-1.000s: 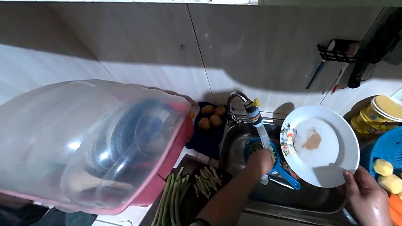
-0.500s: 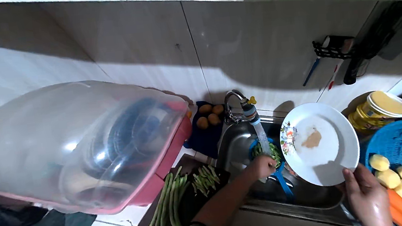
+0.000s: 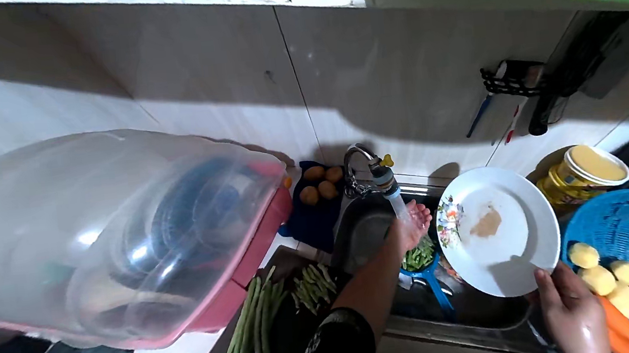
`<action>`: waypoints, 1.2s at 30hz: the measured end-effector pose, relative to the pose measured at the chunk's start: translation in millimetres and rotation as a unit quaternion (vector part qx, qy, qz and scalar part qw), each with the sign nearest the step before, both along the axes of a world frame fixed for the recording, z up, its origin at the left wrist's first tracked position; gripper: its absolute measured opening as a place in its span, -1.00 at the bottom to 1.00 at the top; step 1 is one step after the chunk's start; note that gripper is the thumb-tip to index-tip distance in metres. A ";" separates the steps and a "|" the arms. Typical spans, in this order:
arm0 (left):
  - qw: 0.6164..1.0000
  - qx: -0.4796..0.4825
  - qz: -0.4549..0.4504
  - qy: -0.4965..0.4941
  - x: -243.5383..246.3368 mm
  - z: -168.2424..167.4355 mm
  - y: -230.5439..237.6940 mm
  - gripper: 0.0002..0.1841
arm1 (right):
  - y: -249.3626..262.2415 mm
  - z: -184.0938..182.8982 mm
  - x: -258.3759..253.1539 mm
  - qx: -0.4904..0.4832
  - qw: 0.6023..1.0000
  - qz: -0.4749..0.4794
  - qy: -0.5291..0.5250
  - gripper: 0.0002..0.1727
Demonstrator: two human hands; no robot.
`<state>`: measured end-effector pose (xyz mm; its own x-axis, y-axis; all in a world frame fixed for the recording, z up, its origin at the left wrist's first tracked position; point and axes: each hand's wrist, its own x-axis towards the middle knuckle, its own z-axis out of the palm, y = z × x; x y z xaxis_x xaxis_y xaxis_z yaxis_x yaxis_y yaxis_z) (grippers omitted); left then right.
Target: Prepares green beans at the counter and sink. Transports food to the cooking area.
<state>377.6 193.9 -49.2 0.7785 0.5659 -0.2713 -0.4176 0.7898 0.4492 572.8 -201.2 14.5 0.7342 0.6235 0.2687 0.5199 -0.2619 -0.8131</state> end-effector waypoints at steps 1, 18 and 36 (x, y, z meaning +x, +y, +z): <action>0.999 0.011 -0.025 0.018 2.2 6.3 2.0 -0.34 | 0.1 -0.8 -0.5 0.000 1.000 0.002 -0.001 -0.52; 0.552 0.415 -0.427 0.584 -80.6 -20.2 -87.5 -0.19 | 3.0 1.7 -6.5 0.007 1.000 0.002 0.017 -0.51; 0.949 0.024 -0.056 0.309 -102.6 0.7 -127.1 -0.35 | -26.4 46.2 6.0 0.056 0.997 0.024 0.043 -0.52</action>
